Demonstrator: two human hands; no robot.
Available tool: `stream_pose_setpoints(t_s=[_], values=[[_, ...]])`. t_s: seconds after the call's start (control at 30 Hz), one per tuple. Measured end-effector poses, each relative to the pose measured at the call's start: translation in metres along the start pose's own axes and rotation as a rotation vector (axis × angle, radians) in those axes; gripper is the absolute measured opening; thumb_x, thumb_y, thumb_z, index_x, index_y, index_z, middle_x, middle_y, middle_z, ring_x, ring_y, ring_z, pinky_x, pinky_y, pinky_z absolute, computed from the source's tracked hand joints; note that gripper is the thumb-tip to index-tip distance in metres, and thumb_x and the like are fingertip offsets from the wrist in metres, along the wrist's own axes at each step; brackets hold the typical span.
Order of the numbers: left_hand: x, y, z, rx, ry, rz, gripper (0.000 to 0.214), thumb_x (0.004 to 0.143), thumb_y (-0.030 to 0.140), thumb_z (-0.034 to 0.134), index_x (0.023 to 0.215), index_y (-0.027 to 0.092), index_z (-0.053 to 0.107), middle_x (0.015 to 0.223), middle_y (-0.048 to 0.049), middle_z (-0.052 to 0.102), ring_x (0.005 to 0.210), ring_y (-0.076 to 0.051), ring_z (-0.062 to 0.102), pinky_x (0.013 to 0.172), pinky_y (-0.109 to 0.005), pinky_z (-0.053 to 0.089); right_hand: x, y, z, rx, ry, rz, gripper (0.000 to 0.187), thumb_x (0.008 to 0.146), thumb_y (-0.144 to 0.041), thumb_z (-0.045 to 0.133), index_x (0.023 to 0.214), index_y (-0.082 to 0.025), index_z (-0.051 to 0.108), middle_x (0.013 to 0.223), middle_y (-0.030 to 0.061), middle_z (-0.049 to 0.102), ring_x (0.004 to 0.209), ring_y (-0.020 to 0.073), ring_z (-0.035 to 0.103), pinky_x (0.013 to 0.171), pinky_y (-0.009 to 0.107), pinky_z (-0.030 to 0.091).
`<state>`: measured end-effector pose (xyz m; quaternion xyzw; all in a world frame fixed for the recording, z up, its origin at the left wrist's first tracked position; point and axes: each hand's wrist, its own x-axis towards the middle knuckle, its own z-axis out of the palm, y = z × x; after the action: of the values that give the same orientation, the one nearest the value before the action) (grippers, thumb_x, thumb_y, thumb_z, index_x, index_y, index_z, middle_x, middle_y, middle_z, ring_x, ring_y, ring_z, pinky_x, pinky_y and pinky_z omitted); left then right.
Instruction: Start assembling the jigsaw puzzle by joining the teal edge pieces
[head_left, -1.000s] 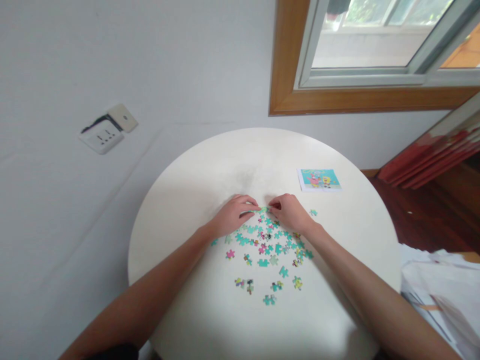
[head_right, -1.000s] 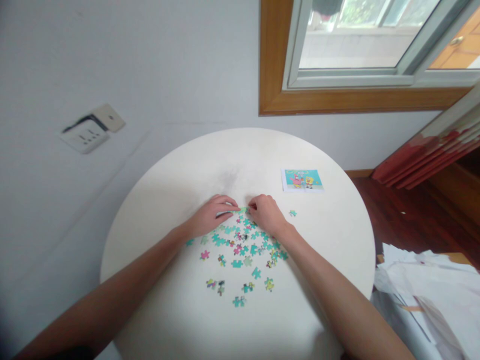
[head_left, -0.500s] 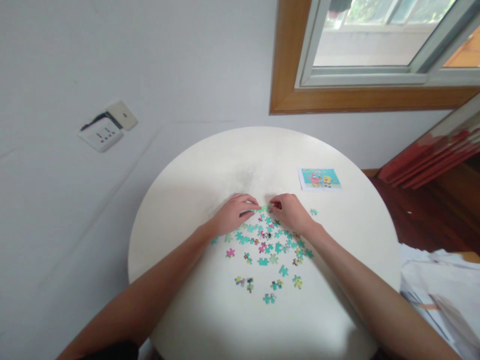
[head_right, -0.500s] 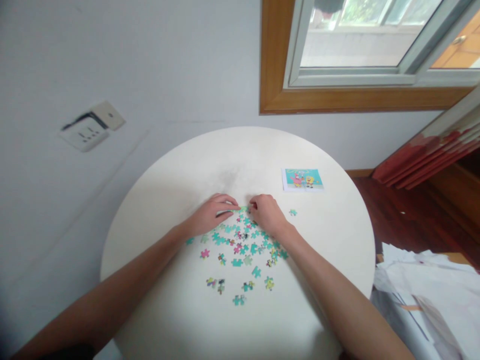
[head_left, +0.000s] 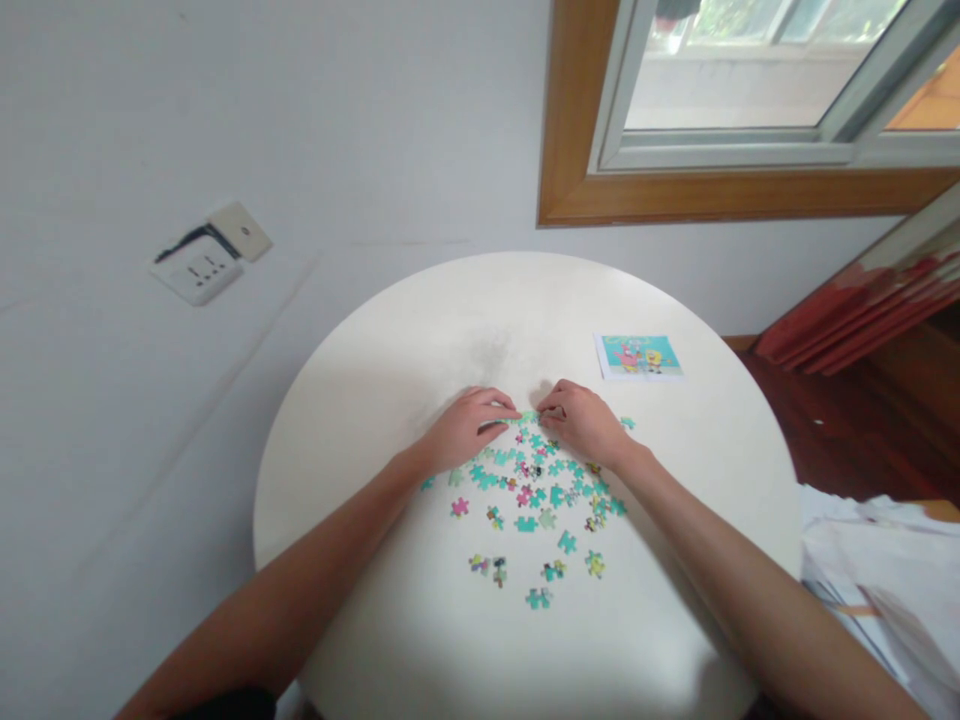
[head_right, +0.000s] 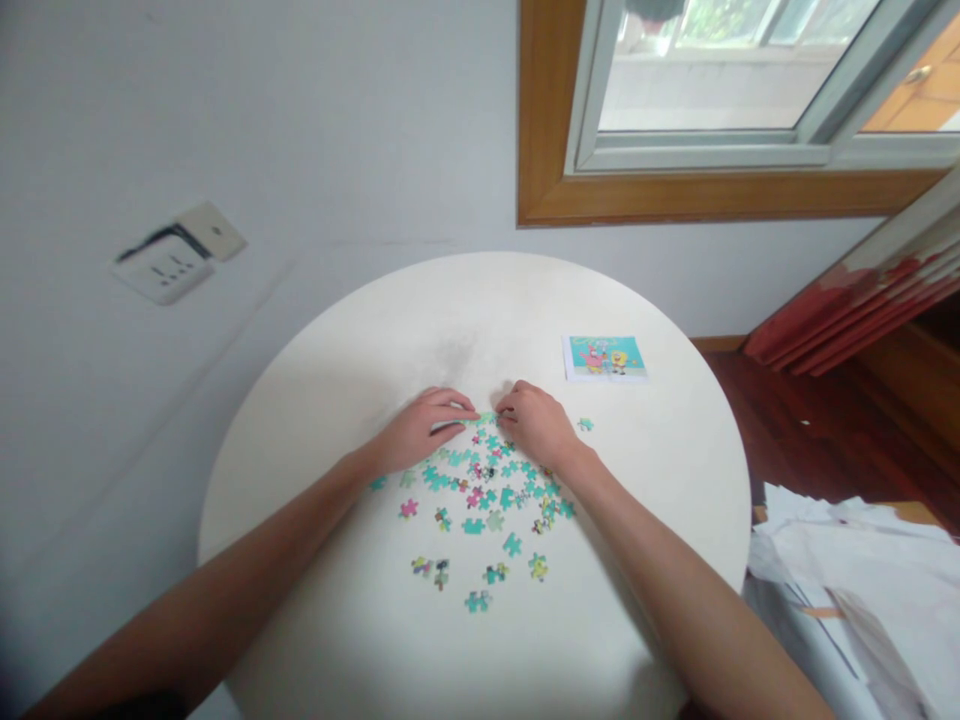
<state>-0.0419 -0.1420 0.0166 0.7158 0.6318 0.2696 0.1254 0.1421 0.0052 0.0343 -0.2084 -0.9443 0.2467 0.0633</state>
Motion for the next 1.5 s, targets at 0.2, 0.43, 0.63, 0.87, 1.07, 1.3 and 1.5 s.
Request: stream_pose_setpoints(t_s=[0.2, 0.43, 0.63, 0.87, 1.07, 1.3, 1.5], values=[[-0.001, -0.004, 0.002, 0.015, 0.003, 0.009, 0.025, 0.094, 0.019, 0.057, 0.114, 0.025, 0.071, 0.114, -0.0051, 0.065, 0.108, -0.021, 0.057, 0.101, -0.040, 0.040, -0.001, 0.001, 0.001, -0.004, 0.017, 0.016, 0.017, 0.087, -0.020, 0.064, 0.099, -0.021, 0.075, 0.097, 0.0059, 0.065, 0.084, 0.0167, 0.060, 0.076, 0.026, 0.040], [-0.001, -0.004, 0.002, 0.007, 0.007, 0.010, 0.025, 0.094, 0.020, 0.057, 0.115, 0.026, 0.070, 0.115, -0.0046, 0.065, 0.109, -0.021, 0.057, 0.101, -0.040, 0.040, -0.002, 0.004, 0.003, 0.038, 0.105, -0.009, 0.013, 0.087, -0.022, 0.064, 0.092, -0.020, 0.075, 0.090, 0.0041, 0.065, 0.077, 0.0151, 0.057, 0.072, 0.026, 0.040], [0.000, -0.002, 0.001, 0.010, 0.005, 0.012, 0.026, 0.095, 0.020, 0.056, 0.115, 0.027, 0.070, 0.114, -0.0044, 0.065, 0.109, -0.021, 0.057, 0.101, -0.041, 0.040, 0.000, 0.002, 0.006, 0.027, 0.084, -0.008, 0.012, 0.085, -0.019, 0.065, 0.087, -0.021, 0.076, 0.087, 0.0035, 0.064, 0.075, 0.0147, 0.056, 0.071, 0.026, 0.040], [-0.001, -0.001, 0.001, 0.015, 0.002, 0.004, 0.027, 0.094, 0.019, 0.058, 0.117, 0.025, 0.069, 0.115, -0.0047, 0.065, 0.109, -0.020, 0.057, 0.101, -0.040, 0.041, 0.000, 0.010, 0.004, 0.064, 0.121, -0.007, 0.015, 0.087, -0.017, 0.061, 0.093, -0.019, 0.074, 0.089, 0.0048, 0.066, 0.075, 0.0145, 0.057, 0.072, 0.025, 0.042], [-0.001, -0.001, 0.002, 0.023, 0.046, -0.051, 0.030, 0.092, 0.022, 0.062, 0.121, 0.023, 0.067, 0.114, -0.0063, 0.064, 0.108, -0.021, 0.057, 0.102, -0.041, 0.043, -0.002, 0.012, 0.002, 0.044, 0.140, -0.012, 0.013, 0.086, -0.020, 0.062, 0.091, -0.019, 0.074, 0.091, 0.0057, 0.066, 0.077, 0.0160, 0.057, 0.073, 0.027, 0.041], [0.000, 0.003, 0.000, -0.009, 0.068, -0.143, 0.022, 0.089, 0.023, 0.065, 0.109, 0.022, 0.072, 0.103, -0.0055, 0.064, 0.100, -0.021, 0.060, 0.096, -0.039, 0.047, 0.000, 0.010, 0.008, 0.049, 0.109, -0.044, 0.012, 0.084, -0.020, 0.063, 0.088, -0.020, 0.074, 0.088, 0.0048, 0.063, 0.078, 0.0168, 0.055, 0.073, 0.028, 0.041], [-0.001, 0.002, 0.001, 0.010, 0.083, -0.103, 0.023, 0.090, 0.024, 0.064, 0.111, 0.023, 0.071, 0.104, -0.0056, 0.063, 0.102, -0.021, 0.058, 0.097, -0.039, 0.046, 0.000, 0.012, 0.007, 0.069, 0.114, -0.066, 0.012, 0.084, -0.019, 0.064, 0.090, -0.019, 0.074, 0.087, 0.0050, 0.063, 0.078, 0.0167, 0.056, 0.073, 0.028, 0.042]])
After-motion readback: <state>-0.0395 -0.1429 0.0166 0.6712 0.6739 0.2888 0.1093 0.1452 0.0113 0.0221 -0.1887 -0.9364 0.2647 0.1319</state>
